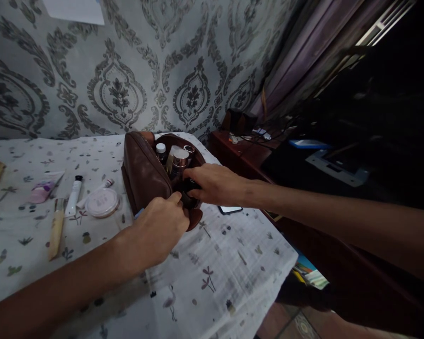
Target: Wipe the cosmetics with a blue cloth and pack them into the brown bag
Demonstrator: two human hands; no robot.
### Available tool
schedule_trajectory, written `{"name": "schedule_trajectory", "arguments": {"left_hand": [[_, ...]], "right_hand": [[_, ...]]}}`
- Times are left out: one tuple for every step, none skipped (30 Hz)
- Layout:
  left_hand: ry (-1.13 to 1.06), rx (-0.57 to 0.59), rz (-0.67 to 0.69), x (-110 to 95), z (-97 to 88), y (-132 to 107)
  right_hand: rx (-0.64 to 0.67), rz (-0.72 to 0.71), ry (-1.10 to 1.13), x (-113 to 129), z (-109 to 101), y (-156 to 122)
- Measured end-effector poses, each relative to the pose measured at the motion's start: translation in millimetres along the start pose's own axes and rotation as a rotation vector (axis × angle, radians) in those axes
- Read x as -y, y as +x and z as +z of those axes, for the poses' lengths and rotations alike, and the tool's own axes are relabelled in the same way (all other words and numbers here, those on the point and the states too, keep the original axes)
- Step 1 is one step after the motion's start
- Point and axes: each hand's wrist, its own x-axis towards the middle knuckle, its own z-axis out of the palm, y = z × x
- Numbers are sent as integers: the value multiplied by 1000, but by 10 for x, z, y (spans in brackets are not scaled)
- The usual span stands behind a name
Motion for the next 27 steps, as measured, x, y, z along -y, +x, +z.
{"name": "schedule_trajectory", "arguments": {"left_hand": [[6, -10, -1, -5, 8, -2], [16, -21, -7, -12, 14, -5], [27, -27, -15, -22, 15, -12], [40, -24, -29, -35, 11, -23], [53, -10, -47, -49, -2, -39], [66, 14, -70, -61, -23, -59], [76, 44, -94, -70, -54, -83], [82, 81, -113, -73, -92, -107], [79, 122, -123, -71, -137, -130], [69, 164, -122, -62, -185, -146], [54, 200, -113, -48, -233, -155], [35, 233, -93, -30, -277, -153], [16, 257, -66, -11, -314, -141], [2, 267, -38, 7, -341, -120], [-5, 261, -13, 24, -357, -94], [-10, 244, 9, 38, -360, -66], [-11, 224, 28, 48, -354, -40], [-12, 203, 41, 55, -341, -20], [-13, 181, 47, 60, -323, -7], [-16, 163, 52, 63, -304, -2], [-23, 151, 57, 64, -286, -3], [-33, 144, 57, 63, -272, -8], [-47, 143, 54, 61, -261, -15], [-59, 148, 46, 58, -256, -21], [-66, 163, 35, 52, -255, -25], [-68, 185, 22, 45, -258, -25], [-63, 208, 10, 36, -265, -22]], "right_hand": [[-1, 4, -19, 0, 2, -8], [-6, 2, -38, -2, 7, -17], [-14, -4, -54, -7, 14, -27], [-23, -10, -68, -12, 22, -39], [-34, -22, -78, -16, 30, -53], [-46, -33, -86, -19, 37, -69], [-57, -39, -92, -19, 43, -86], [-65, -40, -95, -15, 47, -105], [-71, -40, -97, -7, 49, -124], [-76, -41, -98, 3, 50, -142], [-77, -42, -101, 14, 50, -157], [-76, -43, -106, 25, 50, -170], [-77, -47, -112, 35, 51, -179], [-80, -50, -121, 42, 52, -186], [-85, -52, -130, 46, 54, -190], [-92, -54, -139, 48, 57, -193], [-103, -57, -148, 48, 60, -196], [-115, -62, -158, 48, 62, -198], [-126, -68, -169, 48, 61, -201], [-135, -73, -183, 50, 58, -204], [-140, -76, -197, 55, 53, -208], [-139, -76, -212, 61, 44, -212], [-134, -71, -226, 69, 35, -215], [-125, -64, -237, 78, 25, -219], [-116, -55, -245, 86, 16, -221], [-109, -48, -250, 94, 9, -224], [-105, -46, -252, 100, 6, -226]]}}
